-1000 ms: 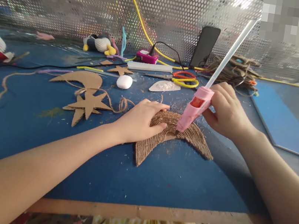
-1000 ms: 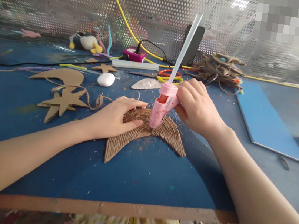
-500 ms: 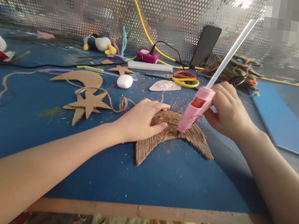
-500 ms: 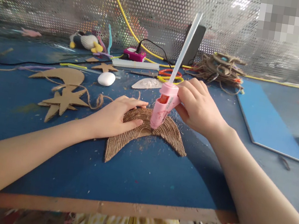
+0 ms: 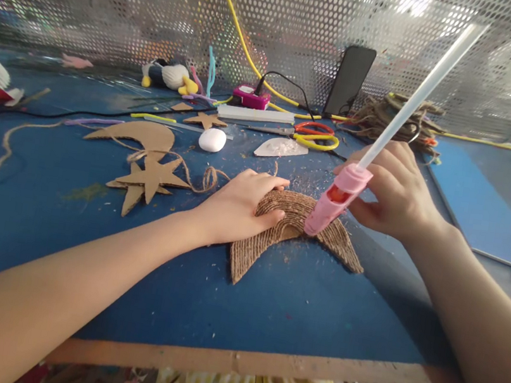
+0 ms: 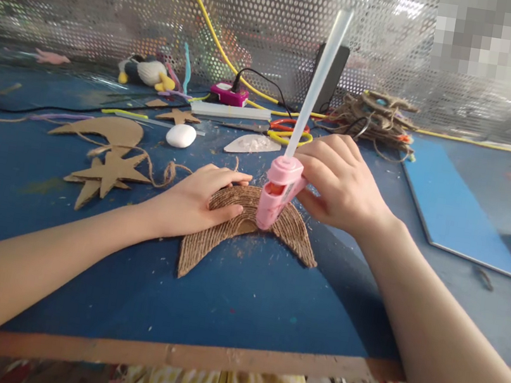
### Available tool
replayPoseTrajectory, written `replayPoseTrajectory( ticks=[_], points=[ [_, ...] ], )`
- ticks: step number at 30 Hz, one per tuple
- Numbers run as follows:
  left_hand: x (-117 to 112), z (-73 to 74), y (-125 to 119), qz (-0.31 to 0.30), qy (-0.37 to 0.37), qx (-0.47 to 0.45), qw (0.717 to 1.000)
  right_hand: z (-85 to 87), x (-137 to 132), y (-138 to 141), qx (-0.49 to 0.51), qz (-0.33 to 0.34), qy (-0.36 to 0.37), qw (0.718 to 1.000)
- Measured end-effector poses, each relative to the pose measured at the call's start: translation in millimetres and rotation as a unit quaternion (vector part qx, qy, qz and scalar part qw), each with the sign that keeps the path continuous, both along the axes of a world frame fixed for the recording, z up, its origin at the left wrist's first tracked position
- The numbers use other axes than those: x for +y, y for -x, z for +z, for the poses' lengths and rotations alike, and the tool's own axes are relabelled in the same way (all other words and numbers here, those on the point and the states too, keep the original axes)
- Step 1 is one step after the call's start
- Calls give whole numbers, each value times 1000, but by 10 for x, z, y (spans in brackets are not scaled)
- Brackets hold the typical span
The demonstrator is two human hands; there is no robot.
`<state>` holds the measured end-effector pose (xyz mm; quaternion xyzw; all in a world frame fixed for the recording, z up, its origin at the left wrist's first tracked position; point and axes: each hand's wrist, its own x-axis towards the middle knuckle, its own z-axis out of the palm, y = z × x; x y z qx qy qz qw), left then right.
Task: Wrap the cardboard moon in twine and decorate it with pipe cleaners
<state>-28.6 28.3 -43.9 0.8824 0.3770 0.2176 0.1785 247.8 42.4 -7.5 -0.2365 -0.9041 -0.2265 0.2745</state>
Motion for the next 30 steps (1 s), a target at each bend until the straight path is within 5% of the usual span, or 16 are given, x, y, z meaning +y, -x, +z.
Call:
replayPoseTrajectory(
  ticks=[4,9,12,16,19,22,25,27,30],
  points=[
    [-4,21,-6,6,10,3,1000,-34,36,-43,77,-12,8,997],
    [-32,75,-25,20,10,-6,1000,-175,205,-147,178,-208,29,961],
    [-50,94,-28,28,7,-8,1000,-350,336,-280,223,-268,64,935],
    [-56,105,-26,30,-16,-21,999,-565,442,-450,227,-327,79,914],
    [-48,110,-16,38,-38,-58,997,-526,415,-421,200,-355,80,910],
    [-46,119,-2,33,-42,-87,995,-282,274,-242,183,-286,73,938],
    [-57,125,-3,53,-24,-99,993,-21,63,-36,91,-111,188,972],
    [-63,122,-15,80,-10,-106,991,61,-58,55,28,-62,273,960],
    [-65,121,-37,104,6,-122,987,35,-139,100,-18,-73,345,936]
  ],
)
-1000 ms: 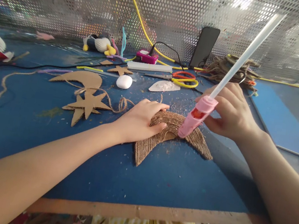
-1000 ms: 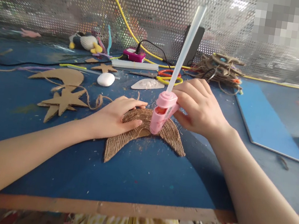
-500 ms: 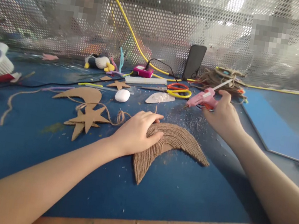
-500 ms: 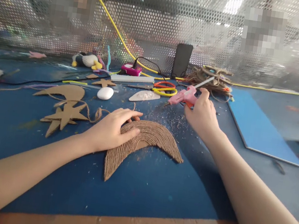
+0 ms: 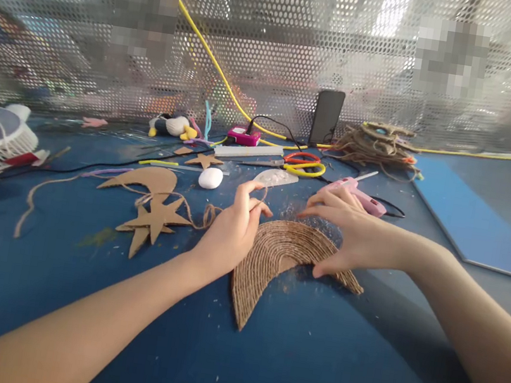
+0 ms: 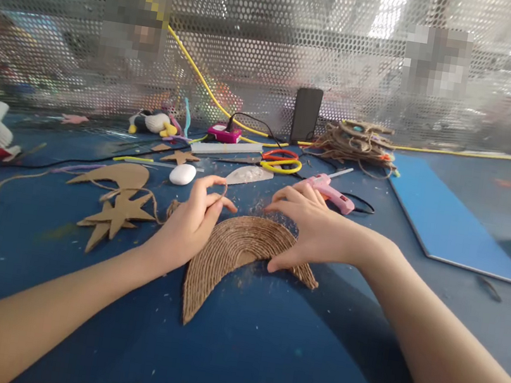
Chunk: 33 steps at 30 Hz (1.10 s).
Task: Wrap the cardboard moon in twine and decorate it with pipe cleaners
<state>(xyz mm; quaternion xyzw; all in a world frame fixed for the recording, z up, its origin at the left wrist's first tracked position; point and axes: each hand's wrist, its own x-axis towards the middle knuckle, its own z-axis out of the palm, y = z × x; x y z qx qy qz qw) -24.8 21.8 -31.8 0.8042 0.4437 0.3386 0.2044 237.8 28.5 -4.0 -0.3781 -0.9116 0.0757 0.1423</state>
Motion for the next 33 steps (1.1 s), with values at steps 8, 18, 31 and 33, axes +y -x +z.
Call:
replayPoseTrajectory(
  ticks=[8,18,31,33],
  points=[
    [9,52,1,-28,-36,16,999,-134,57,14,8,-3,17,1000],
    [19,-34,-19,-107,-147,-17,983,-61,70,117,131,65,-19,989],
    [2,-25,-18,-118,-167,-2,979,-82,17,218,169,107,-22,980],
    [1,-20,-20,-115,-163,2,980,-77,12,227,167,104,-21,980]
  ],
)
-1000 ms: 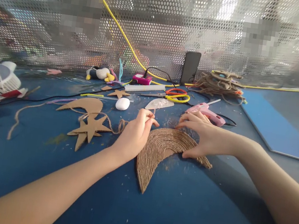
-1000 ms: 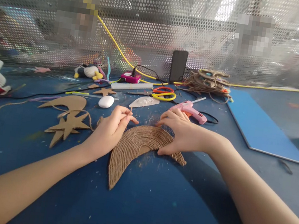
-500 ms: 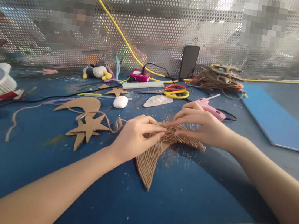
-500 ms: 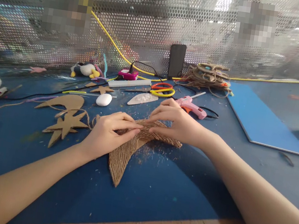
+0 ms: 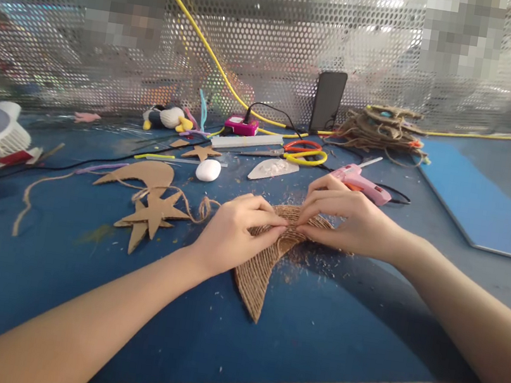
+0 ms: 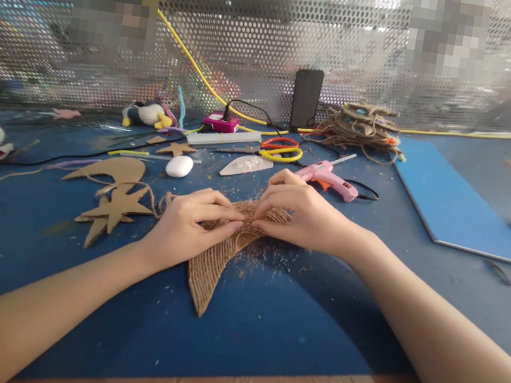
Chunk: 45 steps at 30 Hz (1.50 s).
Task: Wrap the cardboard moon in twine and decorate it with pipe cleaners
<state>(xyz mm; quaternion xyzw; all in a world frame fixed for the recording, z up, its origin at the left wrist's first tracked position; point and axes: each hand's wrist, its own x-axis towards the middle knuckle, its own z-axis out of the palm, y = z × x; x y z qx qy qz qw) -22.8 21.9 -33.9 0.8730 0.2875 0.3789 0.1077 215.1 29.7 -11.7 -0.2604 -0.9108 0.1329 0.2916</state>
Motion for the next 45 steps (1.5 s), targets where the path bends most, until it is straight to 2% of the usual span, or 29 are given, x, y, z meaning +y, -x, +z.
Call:
replayPoseTrajectory(
  ticks=[7,21,34,45],
  points=[
    [-16,41,-8,17,30,23,999,43,-44,58,-27,11,4,1000],
    [-15,4,-14,-5,36,46,998,-58,-16,20,-76,49,2,996],
    [-7,-23,-12,-2,45,58,997,-21,-12,-20,-79,37,31,996],
    [-14,-16,-14,5,54,63,997,-41,-6,13,-85,47,7,995]
  ],
)
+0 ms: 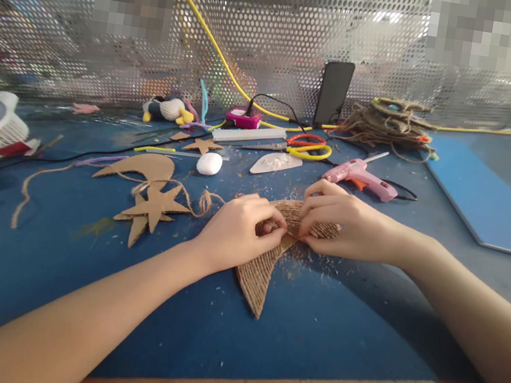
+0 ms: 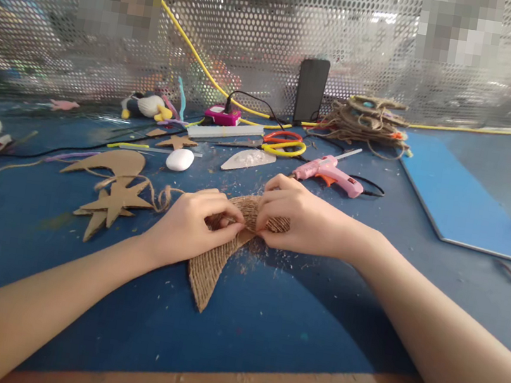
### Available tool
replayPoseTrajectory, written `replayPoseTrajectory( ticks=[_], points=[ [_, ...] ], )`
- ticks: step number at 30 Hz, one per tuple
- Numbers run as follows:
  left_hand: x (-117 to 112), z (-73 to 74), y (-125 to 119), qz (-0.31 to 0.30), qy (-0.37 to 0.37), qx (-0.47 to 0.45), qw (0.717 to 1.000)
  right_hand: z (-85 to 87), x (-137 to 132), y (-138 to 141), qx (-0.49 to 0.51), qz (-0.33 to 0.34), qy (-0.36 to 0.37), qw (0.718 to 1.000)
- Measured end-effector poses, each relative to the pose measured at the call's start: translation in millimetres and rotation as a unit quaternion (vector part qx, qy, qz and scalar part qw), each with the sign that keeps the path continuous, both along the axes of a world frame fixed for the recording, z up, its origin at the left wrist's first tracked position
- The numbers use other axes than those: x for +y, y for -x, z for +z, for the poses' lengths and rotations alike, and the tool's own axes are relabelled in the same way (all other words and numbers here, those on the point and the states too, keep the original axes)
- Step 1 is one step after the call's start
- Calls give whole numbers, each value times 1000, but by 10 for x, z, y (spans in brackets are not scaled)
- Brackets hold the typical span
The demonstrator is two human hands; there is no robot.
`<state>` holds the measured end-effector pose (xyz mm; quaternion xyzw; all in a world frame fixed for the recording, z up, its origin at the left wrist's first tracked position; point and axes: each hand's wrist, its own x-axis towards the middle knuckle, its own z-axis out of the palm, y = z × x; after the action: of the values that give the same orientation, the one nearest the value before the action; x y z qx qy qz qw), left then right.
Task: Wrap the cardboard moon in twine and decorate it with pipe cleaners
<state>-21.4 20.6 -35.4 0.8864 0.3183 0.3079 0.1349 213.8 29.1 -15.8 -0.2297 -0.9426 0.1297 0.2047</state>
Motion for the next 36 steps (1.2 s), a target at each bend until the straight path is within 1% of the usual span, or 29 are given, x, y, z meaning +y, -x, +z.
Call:
replayPoseTrajectory(
  ticks=[9,14,18,20,24,27,30,33,36],
  points=[
    [-1,8,-1,3,4,9,1000,-36,4,22,5,-1,2,1000],
    [-2,15,-1,-1,8,20,1000,-26,-18,30,2,-35,7,999],
    [-7,16,2,-6,12,24,1000,24,-26,-7,-12,-34,10,999],
    [-8,14,4,-8,15,22,1000,40,-23,-35,-23,-45,4,999],
    [-10,14,8,-6,18,27,999,13,-19,-62,-54,-80,2,995],
    [-14,20,9,1,21,29,999,-23,-28,-44,-63,-83,5,995],
    [-21,33,12,8,30,22,999,-28,-51,-14,-60,-94,-17,994],
    [-29,46,18,17,39,8,999,-11,-74,9,-75,-131,-45,988],
    [-35,53,21,45,32,13,998,-2,-72,10,-92,-167,-73,979]
  ],
)
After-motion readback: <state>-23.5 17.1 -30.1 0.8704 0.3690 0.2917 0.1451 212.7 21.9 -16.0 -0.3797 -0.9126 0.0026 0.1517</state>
